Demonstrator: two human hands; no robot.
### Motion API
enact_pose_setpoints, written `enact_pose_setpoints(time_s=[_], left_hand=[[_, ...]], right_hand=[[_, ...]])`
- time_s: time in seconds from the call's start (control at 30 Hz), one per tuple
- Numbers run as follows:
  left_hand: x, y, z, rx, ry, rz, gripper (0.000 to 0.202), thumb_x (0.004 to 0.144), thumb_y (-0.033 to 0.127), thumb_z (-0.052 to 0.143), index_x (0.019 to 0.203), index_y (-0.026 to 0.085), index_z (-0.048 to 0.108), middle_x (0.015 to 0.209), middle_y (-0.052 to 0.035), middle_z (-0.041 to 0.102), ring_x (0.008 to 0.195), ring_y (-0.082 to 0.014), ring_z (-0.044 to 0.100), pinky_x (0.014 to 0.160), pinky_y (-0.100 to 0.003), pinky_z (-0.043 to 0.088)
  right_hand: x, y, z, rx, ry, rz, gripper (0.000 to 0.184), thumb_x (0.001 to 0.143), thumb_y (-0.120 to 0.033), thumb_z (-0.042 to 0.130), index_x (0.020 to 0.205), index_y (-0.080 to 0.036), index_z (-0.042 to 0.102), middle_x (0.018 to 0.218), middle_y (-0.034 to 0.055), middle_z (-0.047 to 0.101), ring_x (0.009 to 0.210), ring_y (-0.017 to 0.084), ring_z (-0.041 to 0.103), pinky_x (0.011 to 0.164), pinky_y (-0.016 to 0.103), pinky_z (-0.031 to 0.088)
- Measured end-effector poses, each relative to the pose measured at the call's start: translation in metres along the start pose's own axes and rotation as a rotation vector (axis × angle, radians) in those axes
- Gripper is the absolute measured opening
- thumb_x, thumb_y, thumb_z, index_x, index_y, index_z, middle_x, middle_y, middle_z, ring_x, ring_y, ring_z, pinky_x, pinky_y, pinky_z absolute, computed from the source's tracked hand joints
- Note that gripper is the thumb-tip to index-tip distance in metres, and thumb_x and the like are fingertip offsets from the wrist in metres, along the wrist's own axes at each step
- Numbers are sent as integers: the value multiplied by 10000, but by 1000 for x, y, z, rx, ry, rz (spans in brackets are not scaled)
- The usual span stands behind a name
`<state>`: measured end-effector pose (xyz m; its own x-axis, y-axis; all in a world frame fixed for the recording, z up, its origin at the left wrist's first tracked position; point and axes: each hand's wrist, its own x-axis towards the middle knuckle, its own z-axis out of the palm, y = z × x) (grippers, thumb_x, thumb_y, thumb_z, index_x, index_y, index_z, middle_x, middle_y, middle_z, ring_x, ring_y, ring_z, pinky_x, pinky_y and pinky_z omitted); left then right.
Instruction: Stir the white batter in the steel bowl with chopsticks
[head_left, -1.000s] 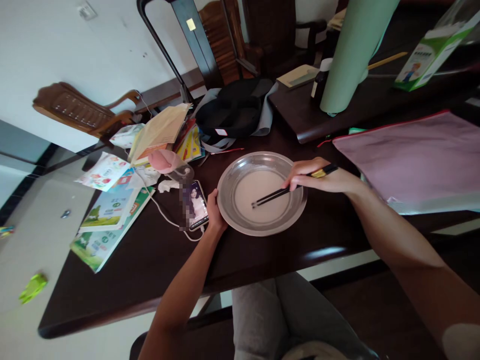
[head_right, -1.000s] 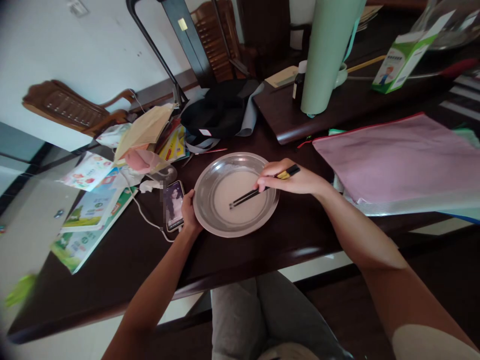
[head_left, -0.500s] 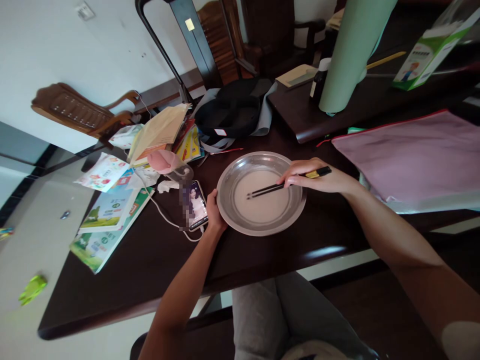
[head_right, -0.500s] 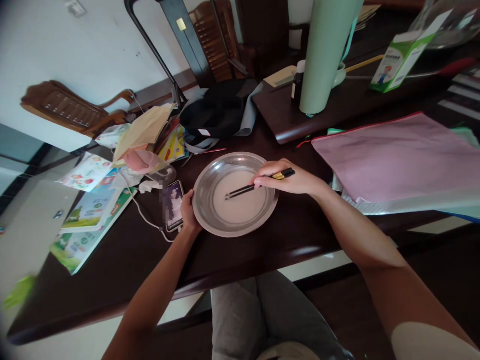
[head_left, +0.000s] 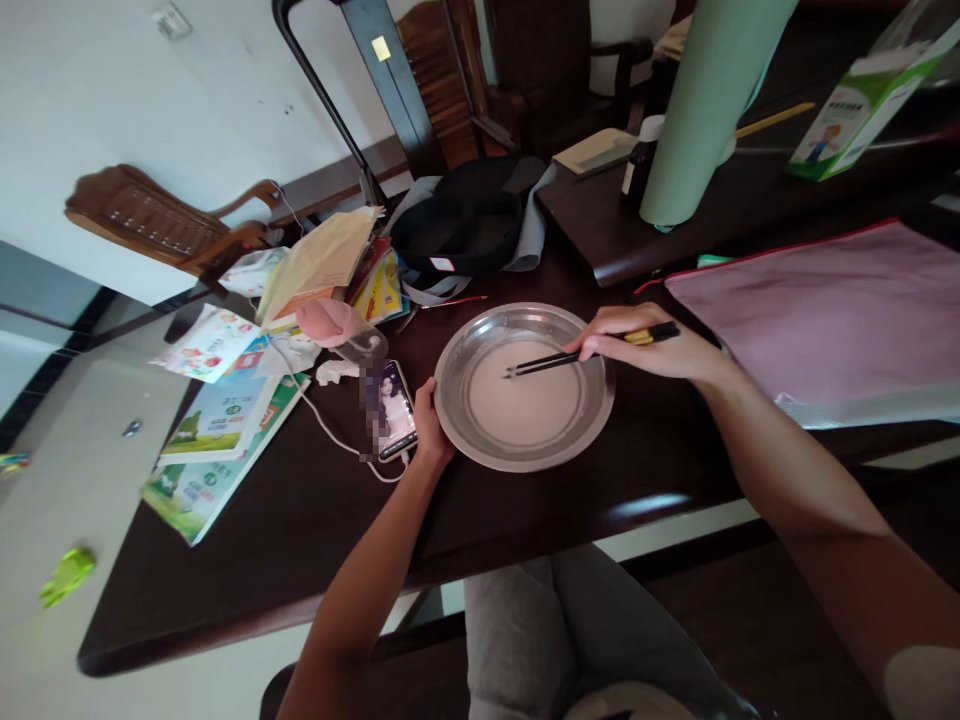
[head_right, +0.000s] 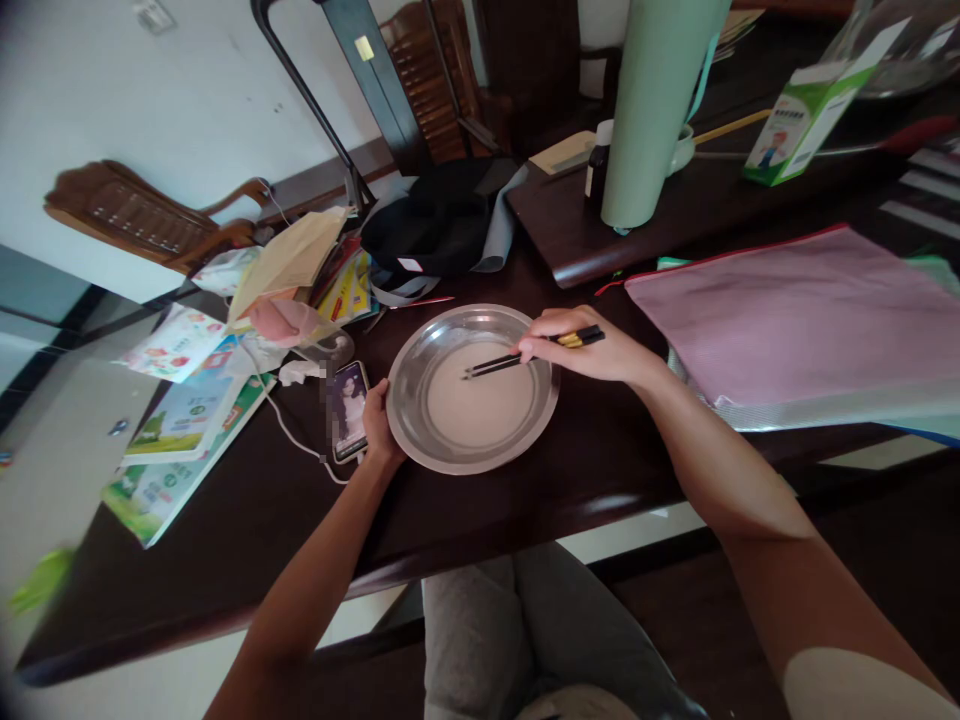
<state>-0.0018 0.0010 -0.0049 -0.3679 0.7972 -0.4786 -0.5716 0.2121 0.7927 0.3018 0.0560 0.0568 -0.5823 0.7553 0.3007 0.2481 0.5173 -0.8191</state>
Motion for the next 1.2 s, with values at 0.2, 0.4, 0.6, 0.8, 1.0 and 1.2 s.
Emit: enact_pose_setpoints(time_s=[0.2, 0.4, 0.6, 0.8, 1.0, 1.2], left_hand=[[-2, 2, 2, -16, 17, -30, 246, 734, 410, 694, 577, 228, 645, 589, -5, 692, 787, -250, 749, 728, -315, 590], [-2, 2, 3, -21, 0, -3, 233, 737, 392, 682, 585, 218, 651, 570, 13, 674, 721, -219, 729, 734, -305, 587], [-2, 2, 2, -18, 22, -15, 238, 755, 386, 671, 582, 224, 647, 574, -5, 679, 780, -245, 741, 721, -310, 587], [-3, 2, 4, -48, 14, -19, 236, 721, 380, 703, 575, 212, 624, 557, 17, 662, 733, -218, 737, 722, -286, 581], [-3, 3, 4, -40, 17, -22, 240, 737, 379, 685, 585, 200, 636, 559, 13, 666, 678, -203, 723, 713, -286, 576], [-3, 3, 4, -23, 0, -3, 235, 735, 391, 683, 597, 205, 646, 570, 11, 676, 709, -216, 728, 728, -303, 583]], right_hand=[[-3, 0, -2, 120, -61, -8, 408, 983, -498, 600, 724, -236, 776, 842, 33, 808, 778, 163, 740, 745, 296, 542], [0, 2, 2, -5, -7, -9, 315, 956, -490, 641, 823, -257, 806, 927, 31, 821, 873, 185, 743, 779, 314, 539], [-4, -1, -4, 126, -35, 4, 425, 987, -503, 592, 710, -235, 772, 839, 29, 817, 792, 167, 748, 749, 292, 546], [1, 2, 4, 26, -57, -36, 310, 953, -477, 650, 844, -239, 815, 946, 40, 827, 873, 179, 750, 770, 294, 539], [-4, 0, -5, 117, 34, -1, 413, 987, -468, 607, 681, -234, 756, 800, 24, 805, 760, 158, 747, 735, 282, 539], [1, 2, 5, 14, -44, -28, 303, 951, -471, 646, 836, -245, 811, 964, 37, 827, 882, 179, 748, 774, 296, 537]])
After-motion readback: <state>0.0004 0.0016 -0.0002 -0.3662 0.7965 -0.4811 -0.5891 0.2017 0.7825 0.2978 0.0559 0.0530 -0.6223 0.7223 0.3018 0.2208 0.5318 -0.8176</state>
